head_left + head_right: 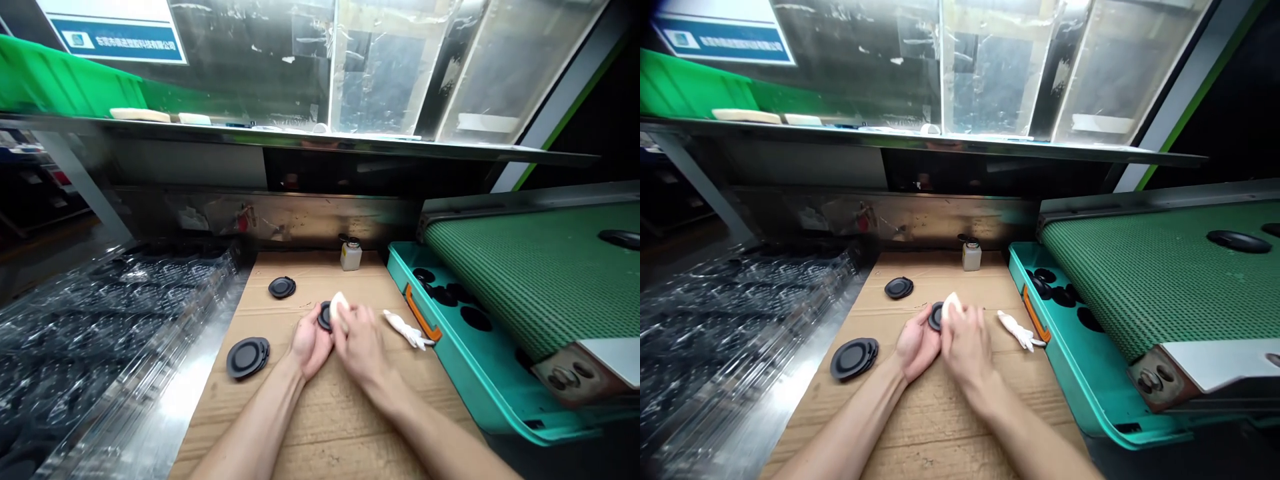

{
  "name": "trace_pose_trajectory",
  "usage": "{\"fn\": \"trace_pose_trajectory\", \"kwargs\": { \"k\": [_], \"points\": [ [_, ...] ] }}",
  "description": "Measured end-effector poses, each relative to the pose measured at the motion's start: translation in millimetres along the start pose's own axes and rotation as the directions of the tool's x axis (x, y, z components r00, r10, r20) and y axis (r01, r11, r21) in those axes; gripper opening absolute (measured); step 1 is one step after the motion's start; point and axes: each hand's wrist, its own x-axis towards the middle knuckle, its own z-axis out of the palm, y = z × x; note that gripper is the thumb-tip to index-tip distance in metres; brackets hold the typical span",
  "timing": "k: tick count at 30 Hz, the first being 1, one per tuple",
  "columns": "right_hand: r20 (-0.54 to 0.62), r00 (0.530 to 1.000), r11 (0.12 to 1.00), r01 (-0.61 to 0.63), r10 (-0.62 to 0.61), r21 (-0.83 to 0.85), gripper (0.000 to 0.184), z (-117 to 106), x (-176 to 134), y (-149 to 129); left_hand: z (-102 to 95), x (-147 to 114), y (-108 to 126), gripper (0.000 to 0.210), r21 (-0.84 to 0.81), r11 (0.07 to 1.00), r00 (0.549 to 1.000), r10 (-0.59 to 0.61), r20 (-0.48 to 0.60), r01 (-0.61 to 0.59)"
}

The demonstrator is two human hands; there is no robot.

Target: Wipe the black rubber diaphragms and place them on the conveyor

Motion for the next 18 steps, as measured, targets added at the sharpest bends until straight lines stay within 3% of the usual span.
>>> {"fn": "trace_pose_trajectory", "kwargs": {
  "k": [2, 5, 8, 14, 18],
  "points": [
    [0.028, 0.999, 0.999, 0.042, -0.042, 0.027, 0.038, 1, 1, 4, -0.2, 0, 1, 0.028, -0.014, 1.000, 1.000, -0.013, -0.002, 0.013],
    [-0.053, 0.997, 0.997, -0.047, 0.051, 0.067, 0.037, 0, 9, 16, 0.4, 0, 2, 0.027, -0.027, 0.999, 1.000, 0.023, 0.011, -0.023],
    [-0.093, 0.989, 0.971, -0.095, 0.118, 0.221, 0.047, -5, 16, 25, 1.5, 1, 1, 0.026, -0.020, 0.999, 0.998, 0.043, 0.035, -0.042],
    [0.210, 0.977, 0.915, -0.106, 0.024, 0.390, 0.035, -23, 10, 21, 3.6, 2, 2, 0.028, -0.045, 0.998, 0.999, 0.040, -0.017, -0.041],
    [0.231, 0.972, 0.865, -0.145, 0.035, 0.480, 0.026, -20, 10, 16, 5.6, 0, 0, 0.029, -0.052, 0.998, 0.999, 0.034, 0.001, -0.034]
  ]
}}
